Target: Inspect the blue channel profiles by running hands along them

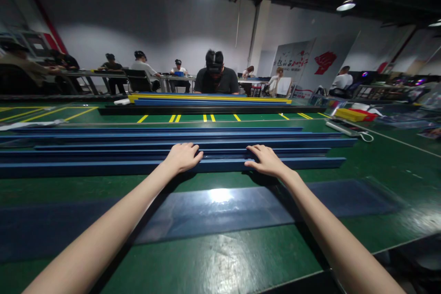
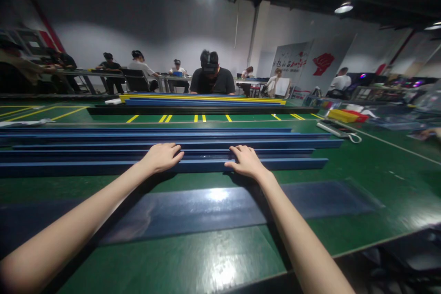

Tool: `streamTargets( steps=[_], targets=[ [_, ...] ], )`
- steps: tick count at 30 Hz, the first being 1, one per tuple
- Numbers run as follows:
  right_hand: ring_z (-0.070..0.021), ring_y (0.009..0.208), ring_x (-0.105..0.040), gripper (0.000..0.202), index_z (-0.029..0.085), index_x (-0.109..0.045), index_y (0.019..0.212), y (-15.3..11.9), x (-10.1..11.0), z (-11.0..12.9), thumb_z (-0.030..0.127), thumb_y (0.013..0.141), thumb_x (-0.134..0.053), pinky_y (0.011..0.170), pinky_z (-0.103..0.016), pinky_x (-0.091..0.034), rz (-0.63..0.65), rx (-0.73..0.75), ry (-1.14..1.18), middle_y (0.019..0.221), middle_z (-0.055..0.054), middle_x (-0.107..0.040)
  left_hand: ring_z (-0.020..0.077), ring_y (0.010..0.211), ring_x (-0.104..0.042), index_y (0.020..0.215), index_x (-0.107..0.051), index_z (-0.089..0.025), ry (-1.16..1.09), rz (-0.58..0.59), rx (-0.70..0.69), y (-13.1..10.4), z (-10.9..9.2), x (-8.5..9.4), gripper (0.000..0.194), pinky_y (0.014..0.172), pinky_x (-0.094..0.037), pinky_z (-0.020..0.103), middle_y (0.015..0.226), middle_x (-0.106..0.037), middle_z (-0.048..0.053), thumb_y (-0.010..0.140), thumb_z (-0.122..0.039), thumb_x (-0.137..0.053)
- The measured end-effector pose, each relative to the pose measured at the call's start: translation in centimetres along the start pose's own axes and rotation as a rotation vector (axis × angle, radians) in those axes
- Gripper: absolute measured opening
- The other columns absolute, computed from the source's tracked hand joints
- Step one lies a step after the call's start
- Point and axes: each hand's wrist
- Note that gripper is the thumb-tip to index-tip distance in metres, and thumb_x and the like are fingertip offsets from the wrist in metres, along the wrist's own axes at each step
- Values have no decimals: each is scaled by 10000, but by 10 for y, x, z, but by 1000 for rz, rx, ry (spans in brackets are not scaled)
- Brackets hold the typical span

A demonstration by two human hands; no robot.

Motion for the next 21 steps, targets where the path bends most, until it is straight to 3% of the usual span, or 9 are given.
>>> streamTargets(
  steps=[7, 12, 21],
  targets=[
    [-249, 1029, -460, 640, 153, -451, 1229, 14, -5, 36, 588, 761, -423, 858, -356, -315, -33, 25, -35, 1112, -126, -543, 216, 885, -583, 911, -584, -174, -99, -59, -48, 21, -35, 6, 396, 752, -414, 335, 944, -627, 80, 887, -319, -216],
    [-257, 1037, -454, 672, 140, -429, 1245, 20, -12, 54, 612, 770, -383, 869, -368, -314, -53, 78, -90, 1122, -139, -540, 217, 847, -608, 926, -590, -155, -163, -26, 47, 34, -61, 0, 379, 727, -436, 329, 924, -643, 99, 875, -256, -229],
    [-225, 1161, -393, 616, 117, -401, 1272, 14, -8, 42, 533, 820, -367, 957, -342, -304, -67, 137, 7, 1276, -140, -437, 227, 828, -620, 876, -614, -140, -174, -48, 80, 33, -59, -2, 403, 687, -454, 316, 845, -658, 113, 851, -233, -223]
  ],
)
Point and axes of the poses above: each hand's wrist, its own y-axis towards the middle knuckle, its own x-axis out of the back of the hand, z = x × y
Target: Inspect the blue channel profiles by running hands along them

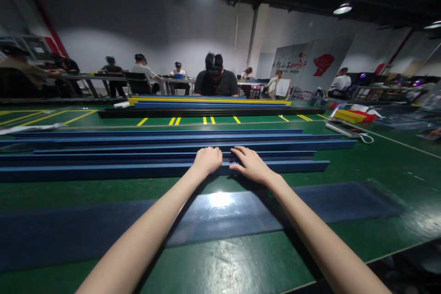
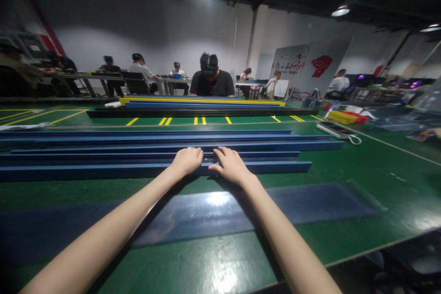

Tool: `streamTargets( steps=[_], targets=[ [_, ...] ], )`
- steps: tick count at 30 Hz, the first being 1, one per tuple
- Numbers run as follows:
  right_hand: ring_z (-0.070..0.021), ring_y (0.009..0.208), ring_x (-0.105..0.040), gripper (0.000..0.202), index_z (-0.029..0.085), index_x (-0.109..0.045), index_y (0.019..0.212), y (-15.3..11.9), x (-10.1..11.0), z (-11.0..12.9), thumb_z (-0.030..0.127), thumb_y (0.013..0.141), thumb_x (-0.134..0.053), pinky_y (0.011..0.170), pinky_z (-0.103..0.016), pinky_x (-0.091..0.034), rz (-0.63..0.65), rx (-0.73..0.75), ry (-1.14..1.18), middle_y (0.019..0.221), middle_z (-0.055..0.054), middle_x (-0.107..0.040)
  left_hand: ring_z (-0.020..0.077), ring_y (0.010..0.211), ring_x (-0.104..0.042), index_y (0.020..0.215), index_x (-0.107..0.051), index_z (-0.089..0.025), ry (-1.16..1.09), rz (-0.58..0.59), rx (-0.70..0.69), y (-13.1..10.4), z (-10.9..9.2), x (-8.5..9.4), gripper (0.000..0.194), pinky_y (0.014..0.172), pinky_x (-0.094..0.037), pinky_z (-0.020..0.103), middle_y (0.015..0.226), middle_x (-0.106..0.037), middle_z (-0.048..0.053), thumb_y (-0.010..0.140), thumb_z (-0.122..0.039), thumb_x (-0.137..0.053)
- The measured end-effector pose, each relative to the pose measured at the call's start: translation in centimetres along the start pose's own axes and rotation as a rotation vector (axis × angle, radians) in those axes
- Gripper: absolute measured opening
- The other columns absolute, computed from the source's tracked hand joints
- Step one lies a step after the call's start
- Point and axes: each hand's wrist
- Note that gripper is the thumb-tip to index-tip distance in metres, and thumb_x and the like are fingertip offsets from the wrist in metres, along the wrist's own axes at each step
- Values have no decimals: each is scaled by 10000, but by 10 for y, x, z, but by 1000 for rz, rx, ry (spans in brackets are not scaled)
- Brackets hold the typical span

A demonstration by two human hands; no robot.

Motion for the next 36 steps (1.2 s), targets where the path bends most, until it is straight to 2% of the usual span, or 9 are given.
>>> streamTargets(
  steps=[6, 10, 13, 21, 25, 29, 36],
  targets=[
    [-215, 1181, -386, 533, 162, -433, 1249, -24, 11, -37, 485, 828, -377, 978, -355, -296, -9, -84, 36, 1281, -112, -442, 233, 820, -622, 849, -627, -143, -16, 7, 36, -1, 8, 1, 428, 684, -460, 318, 841, -661, 119, 846, -257, -214],
    [-224, 1171, -400, 545, 181, -442, 1238, -43, 15, -65, 516, 813, -379, 964, -375, -304, -17, -168, 42, 1278, -102, -449, 231, 811, -623, 845, -628, -154, 7, 30, 64, -5, 20, 4, 429, 676, -460, 311, 850, -661, 115, 841, -264, -214],
    [-240, 1149, -418, 592, 161, -439, 1242, -50, 15, -76, 546, 794, -390, 946, -384, -312, -7, -217, 27, 1261, -112, -466, 228, 808, -622, 846, -626, -165, 26, 38, 72, -8, 29, 6, 429, 669, -458, 307, 857, -663, 110, 841, -272, -211],
    [-249, 1138, -413, 579, 154, -453, 1232, -44, 8, -65, 536, 808, -361, 922, -379, -298, -14, -230, -82, 1237, -121, -490, 208, 825, -613, 865, -619, -179, 69, 76, 77, -14, 39, 9, 428, 700, -442, 296, 889, -663, 83, 851, -314, -213],
    [-249, 1140, -412, 567, 141, -455, 1233, -38, 6, -57, 512, 814, -360, 927, -368, -289, -6, -230, -95, 1235, -122, -493, 207, 851, -602, 867, -614, -176, 90, 37, 60, -14, 39, 11, 415, 726, -430, 298, 926, -653, 80, 855, -332, -230],
    [-255, 1140, -410, 552, 135, -452, 1239, -31, 4, -49, 482, 818, -364, 930, -375, -281, 3, -254, -114, 1235, -132, -488, 204, 849, -597, 886, -605, -169, 72, -7, 16, -10, 28, 13, 399, 719, -424, 296, 925, -645, 78, 862, -336, -243],
    [-247, 1144, -408, 546, 150, -447, 1240, -28, 4, -42, 485, 815, -374, 936, -379, -271, 2, -251, -95, 1234, -132, -488, 219, 892, -578, 893, -596, -151, -19, -58, -64, 0, -3, 10, 366, 753, -406, 325, 928, -631, 92, 869, -306, -265]
  ],
)
Point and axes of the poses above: each hand's wrist, its own y-axis towards the middle knuckle, its own x-axis out of the back of the hand, z = x × y
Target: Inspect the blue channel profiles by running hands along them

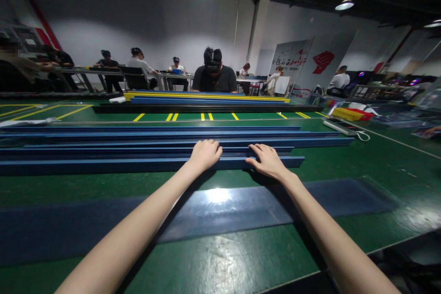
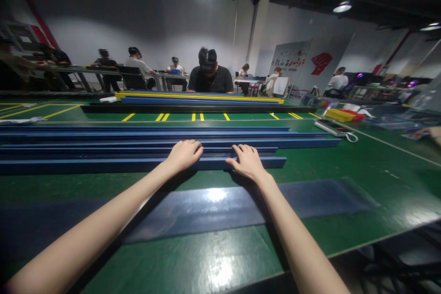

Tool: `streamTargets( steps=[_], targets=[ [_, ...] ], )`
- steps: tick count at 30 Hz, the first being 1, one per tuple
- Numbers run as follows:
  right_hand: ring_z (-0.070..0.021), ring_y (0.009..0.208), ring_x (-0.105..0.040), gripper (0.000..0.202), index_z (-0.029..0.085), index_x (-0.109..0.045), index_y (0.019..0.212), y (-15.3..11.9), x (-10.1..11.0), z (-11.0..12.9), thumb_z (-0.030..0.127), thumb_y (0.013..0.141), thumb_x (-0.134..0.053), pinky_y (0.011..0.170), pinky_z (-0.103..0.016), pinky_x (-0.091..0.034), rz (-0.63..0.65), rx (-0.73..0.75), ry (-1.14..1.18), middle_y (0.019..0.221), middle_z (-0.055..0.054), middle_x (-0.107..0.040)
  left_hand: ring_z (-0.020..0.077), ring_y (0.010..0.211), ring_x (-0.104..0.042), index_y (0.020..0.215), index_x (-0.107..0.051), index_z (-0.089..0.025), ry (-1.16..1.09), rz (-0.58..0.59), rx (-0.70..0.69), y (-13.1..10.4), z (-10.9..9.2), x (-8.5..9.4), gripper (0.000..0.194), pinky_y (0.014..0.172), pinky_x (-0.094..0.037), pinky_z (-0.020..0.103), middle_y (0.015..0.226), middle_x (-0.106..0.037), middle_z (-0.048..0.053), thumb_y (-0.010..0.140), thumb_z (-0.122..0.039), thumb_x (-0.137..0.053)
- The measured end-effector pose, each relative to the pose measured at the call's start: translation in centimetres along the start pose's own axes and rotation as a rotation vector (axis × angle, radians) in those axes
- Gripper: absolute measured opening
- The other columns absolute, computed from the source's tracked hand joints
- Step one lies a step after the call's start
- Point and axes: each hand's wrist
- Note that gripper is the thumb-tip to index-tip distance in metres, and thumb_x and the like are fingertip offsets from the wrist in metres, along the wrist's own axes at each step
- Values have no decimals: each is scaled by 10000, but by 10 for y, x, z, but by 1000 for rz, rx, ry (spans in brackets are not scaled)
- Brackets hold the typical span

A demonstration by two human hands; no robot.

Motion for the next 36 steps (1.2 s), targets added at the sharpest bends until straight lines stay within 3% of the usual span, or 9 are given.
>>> streamTargets(
  steps=[5, 10, 22, 30, 36],
  targets=[
    [-247, 1130, -413, 562, 162, -448, 1238, 1, -1, 8, 521, 813, -371, 924, -377, -270, -9, 25, 13, 1220, -131, -494, 222, 915, -571, 922, -589, -150, -34, 15, -13, 8, -15, -3, 369, 780, -396, 339, 956, -625, 97, 878, -319, -264],
    [-245, 1091, -433, 589, 163, -456, 1223, 4, -2, 31, 567, 807, -352, 891, -375, -283, -30, 58, 10, 1178, -133, -519, 220, 909, -579, 921, -587, -148, -34, 14, -16, 9, -21, -7, 374, 784, -400, 337, 956, -628, 104, 879, -302, -248],
    [-252, 1046, -456, 609, 175, -480, 1193, 13, 1, 68, 609, 788, -345, 865, -381, -292, -49, 57, 41, 1106, -129, -557, 200, 843, -614, 896, -606, -184, 16, 91, 93, 0, 8, -8, 412, 698, -437, 286, 898, -661, 81, 872, -309, -214],
    [-225, 1080, -458, 574, 186, -460, 1223, 17, 11, 51, 570, 806, -366, 879, -336, -321, 60, 155, 139, 1190, -99, -521, 213, 839, -616, 898, -613, -180, 20, 80, 87, 0, 8, -8, 416, 699, -444, 301, 887, -659, 90, 866, -305, -218],
    [-193, 1008, -520, 459, 217, -561, 1063, 18, 16, 17, 475, 888, -225, 790, -298, -358, 60, -12, 86, 1087, -72, -597, 233, 817, -619, 859, -610, -167, 30, 22, 96, 0, 5, -13, 409, 674, -449, 321, 854, -661, 95, 860, -285, -219]
  ],
)
Point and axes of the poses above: each hand's wrist, its own y-axis towards the middle knuckle, its own x-axis out of the back of the hand, z = x × y
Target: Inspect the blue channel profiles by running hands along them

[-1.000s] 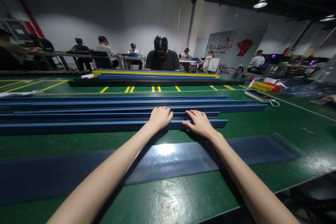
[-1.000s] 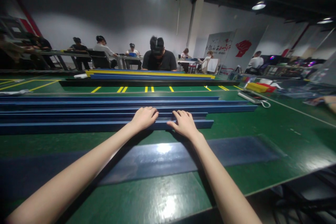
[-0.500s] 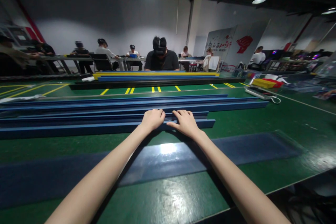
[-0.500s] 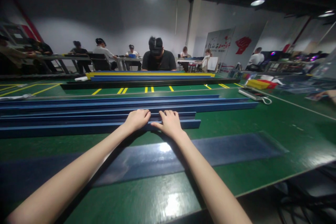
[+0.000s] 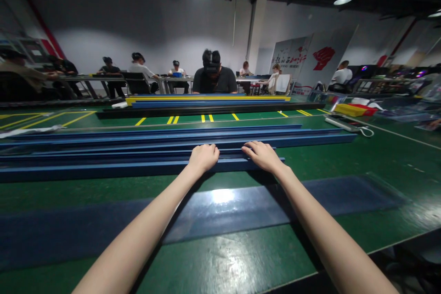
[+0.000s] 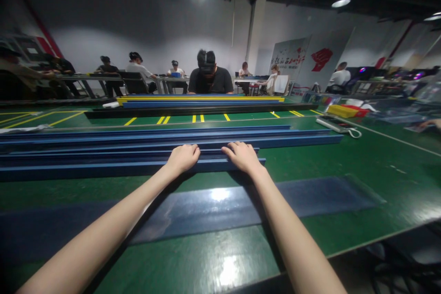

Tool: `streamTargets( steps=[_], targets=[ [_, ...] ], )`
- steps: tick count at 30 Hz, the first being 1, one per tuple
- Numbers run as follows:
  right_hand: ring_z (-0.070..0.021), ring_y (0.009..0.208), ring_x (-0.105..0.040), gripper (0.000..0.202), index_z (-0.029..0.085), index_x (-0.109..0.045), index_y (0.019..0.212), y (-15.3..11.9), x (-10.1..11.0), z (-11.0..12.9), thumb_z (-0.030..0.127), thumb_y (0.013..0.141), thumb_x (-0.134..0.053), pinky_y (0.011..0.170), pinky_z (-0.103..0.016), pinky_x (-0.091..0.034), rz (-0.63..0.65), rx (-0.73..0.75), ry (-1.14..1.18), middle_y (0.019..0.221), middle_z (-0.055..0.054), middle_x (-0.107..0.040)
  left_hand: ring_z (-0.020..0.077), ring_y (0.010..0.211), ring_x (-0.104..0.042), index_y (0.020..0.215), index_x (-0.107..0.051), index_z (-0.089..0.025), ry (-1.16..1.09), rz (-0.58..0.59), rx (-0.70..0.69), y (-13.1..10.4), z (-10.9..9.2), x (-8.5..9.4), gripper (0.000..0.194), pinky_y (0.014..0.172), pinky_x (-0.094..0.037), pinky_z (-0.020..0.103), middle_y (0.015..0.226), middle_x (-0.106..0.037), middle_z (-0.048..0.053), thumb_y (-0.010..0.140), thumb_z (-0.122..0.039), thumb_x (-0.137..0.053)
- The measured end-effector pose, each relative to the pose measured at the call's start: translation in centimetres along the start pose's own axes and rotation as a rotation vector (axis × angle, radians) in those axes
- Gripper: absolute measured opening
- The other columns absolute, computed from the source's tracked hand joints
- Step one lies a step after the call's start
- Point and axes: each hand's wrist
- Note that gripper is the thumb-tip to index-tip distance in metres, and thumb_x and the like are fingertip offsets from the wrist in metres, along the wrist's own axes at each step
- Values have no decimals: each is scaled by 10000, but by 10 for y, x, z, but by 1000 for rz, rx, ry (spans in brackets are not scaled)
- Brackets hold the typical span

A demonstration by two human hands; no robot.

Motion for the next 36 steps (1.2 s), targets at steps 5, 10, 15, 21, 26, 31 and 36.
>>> streamTargets(
  steps=[5, 10, 15, 21, 26, 31, 36],
  targets=[
    [-193, 911, -558, 456, 194, -602, 904, -4, -8, -12, 410, 905, -201, 755, -298, -347, -36, -107, -141, 948, -73, -642, 217, 812, -618, 856, -606, -163, -8, -23, 26, -2, -3, -2, 380, 692, -443, 311, 858, -661, 88, 855, -263, -239],
    [-182, 919, -544, 390, 183, -586, 958, -7, -11, -11, 335, 908, -230, 783, -285, -322, -46, -64, -187, 952, -69, -632, 213, 828, -614, 848, -604, -163, -13, -39, 33, -4, -4, 0, 373, 715, -436, 311, 873, -662, 81, 857, -256, -243],
    [-172, 929, -532, 371, 184, -575, 995, -9, -10, -11, 321, 909, -242, 792, -271, -305, -42, -46, -191, 970, -62, -624, 204, 843, -612, 855, -607, -166, -10, -16, 48, -5, -5, 2, 368, 725, -430, 294, 887, -662, 77, 858, -258, -250],
    [-175, 919, -528, 380, 182, -567, 1006, -10, -8, -9, 319, 914, -225, 788, -272, -297, -15, -55, -203, 972, -71, -618, 207, 830, -613, 846, -605, -163, -6, -27, 37, -5, -5, 3, 370, 711, -427, 299, 874, -664, 81, 852, -254, -246],
    [-179, 915, -530, 374, 187, -567, 991, -10, -8, -10, 320, 913, -227, 783, -273, -299, -17, -48, -211, 968, -64, -618, 207, 826, -613, 840, -603, -162, -7, -23, 30, -5, -4, 3, 373, 702, -426, 297, 869, -663, 79, 852, -255, -242],
    [-182, 914, -532, 370, 187, -566, 977, -9, -10, -11, 323, 911, -228, 785, -277, -304, -36, -41, -215, 958, -63, -619, 214, 824, -613, 834, -604, -164, -1, -28, 22, -5, -4, 3, 370, 703, -426, 304, 862, -663, 81, 850, -252, -244],
    [-180, 920, -529, 374, 184, -563, 977, -9, -10, -12, 327, 911, -224, 791, -279, -304, -33, -39, -204, 955, -72, -618, 216, 817, -615, 830, -604, -160, -1, -42, 12, -5, -4, 3, 370, 687, -431, 302, 854, -663, 80, 850, -244, -244]
  ],
)
Point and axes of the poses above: each hand's wrist, its own y-axis towards the middle knuckle, its own x-axis out of the back of the hand, z = x × y
